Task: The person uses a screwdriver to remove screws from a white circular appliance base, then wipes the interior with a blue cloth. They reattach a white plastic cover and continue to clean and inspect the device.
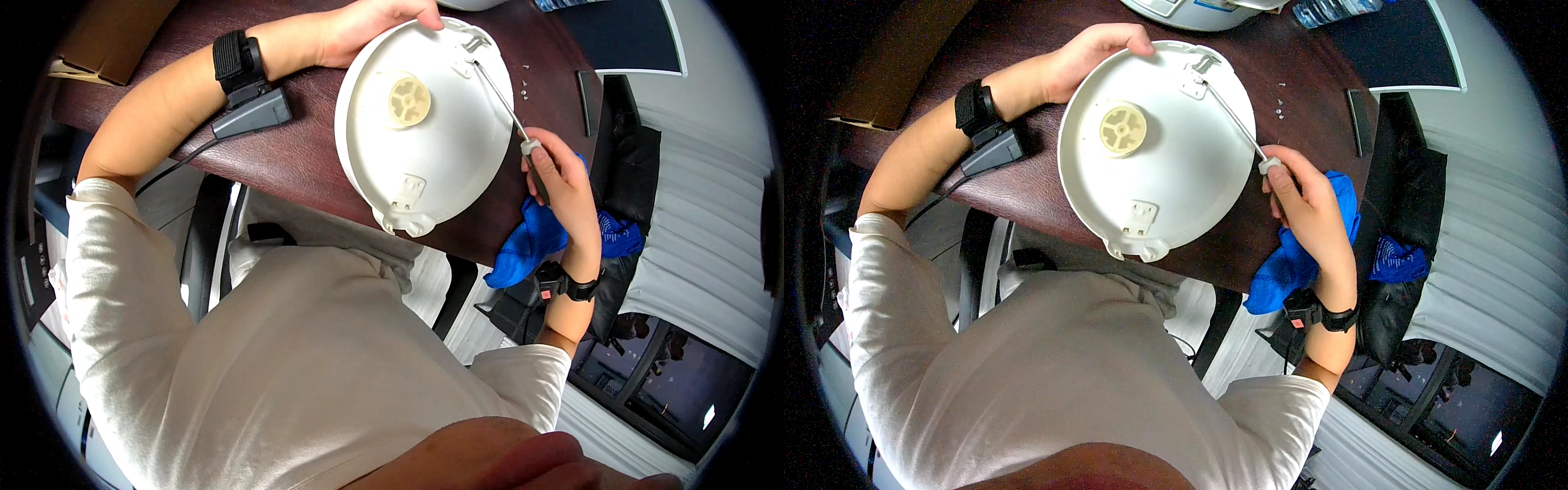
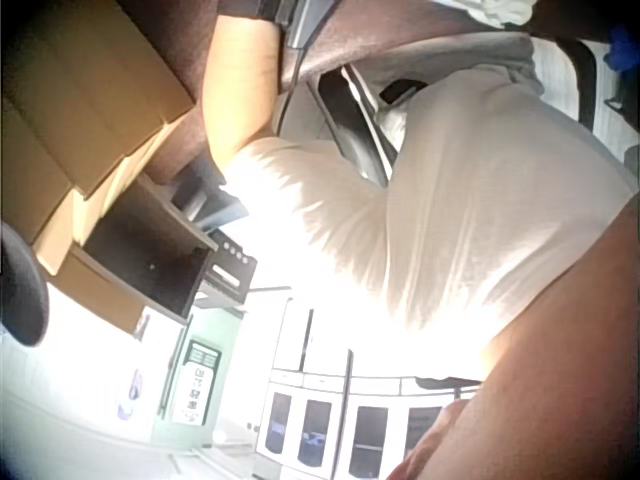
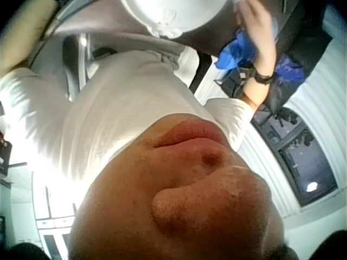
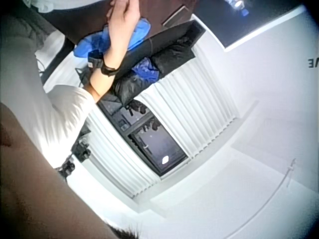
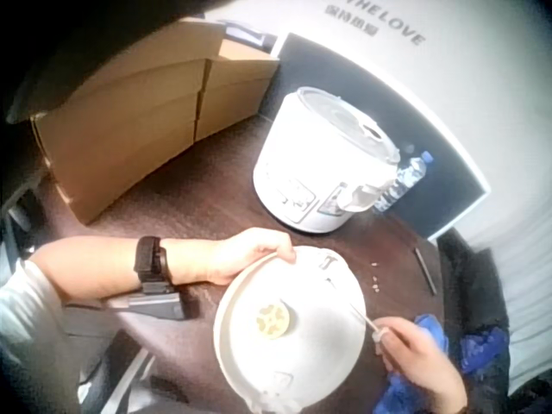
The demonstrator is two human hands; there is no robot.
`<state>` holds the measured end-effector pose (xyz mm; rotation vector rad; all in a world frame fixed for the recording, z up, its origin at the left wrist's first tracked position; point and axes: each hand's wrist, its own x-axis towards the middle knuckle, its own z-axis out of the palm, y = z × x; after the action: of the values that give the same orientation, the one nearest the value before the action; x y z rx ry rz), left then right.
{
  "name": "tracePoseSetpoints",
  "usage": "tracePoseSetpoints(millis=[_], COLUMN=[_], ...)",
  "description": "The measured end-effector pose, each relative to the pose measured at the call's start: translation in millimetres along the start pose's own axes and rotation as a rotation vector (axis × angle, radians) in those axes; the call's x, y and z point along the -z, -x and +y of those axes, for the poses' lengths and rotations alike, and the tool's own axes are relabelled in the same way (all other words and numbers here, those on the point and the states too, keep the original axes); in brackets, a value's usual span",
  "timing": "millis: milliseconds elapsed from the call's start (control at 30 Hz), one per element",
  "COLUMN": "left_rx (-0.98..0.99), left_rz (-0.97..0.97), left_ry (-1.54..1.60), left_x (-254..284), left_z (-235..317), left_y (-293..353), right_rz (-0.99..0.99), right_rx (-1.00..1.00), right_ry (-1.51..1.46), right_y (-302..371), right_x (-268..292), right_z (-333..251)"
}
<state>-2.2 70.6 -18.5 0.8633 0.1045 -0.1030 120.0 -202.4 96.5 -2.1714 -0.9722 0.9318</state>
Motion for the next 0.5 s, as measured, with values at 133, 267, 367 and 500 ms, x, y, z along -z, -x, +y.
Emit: tracePoseSetpoints(millis=[133, 267, 367, 500], left_rx=[0.017, 0.008, -0.012, -0.021], left_rz=[0.01, -0.037, -0.013, -0.031], left_ry=[-0.008, 0.018, -0.014, -0.012], left_x=[-6.3, -9.2, -12.8, -13.7], left_z=[2.0, 0.9, 2.2, 2.6], left_y=[2.7, 3.5, 5.2, 4.8], right_rz=[0.016, 0.025, 0.031, 0.087], right_rx=[-0.004, 0.019, 0.021, 0.001], right_ry=[0.046, 0.085, 0.077, 0.064], right_y=[2.0, 3.3, 4.3, 6.6], right_x=[-0.7, -2.5, -3.2, -2.7], right_z=[-5.0, -8.3, -9.6, -10.3])
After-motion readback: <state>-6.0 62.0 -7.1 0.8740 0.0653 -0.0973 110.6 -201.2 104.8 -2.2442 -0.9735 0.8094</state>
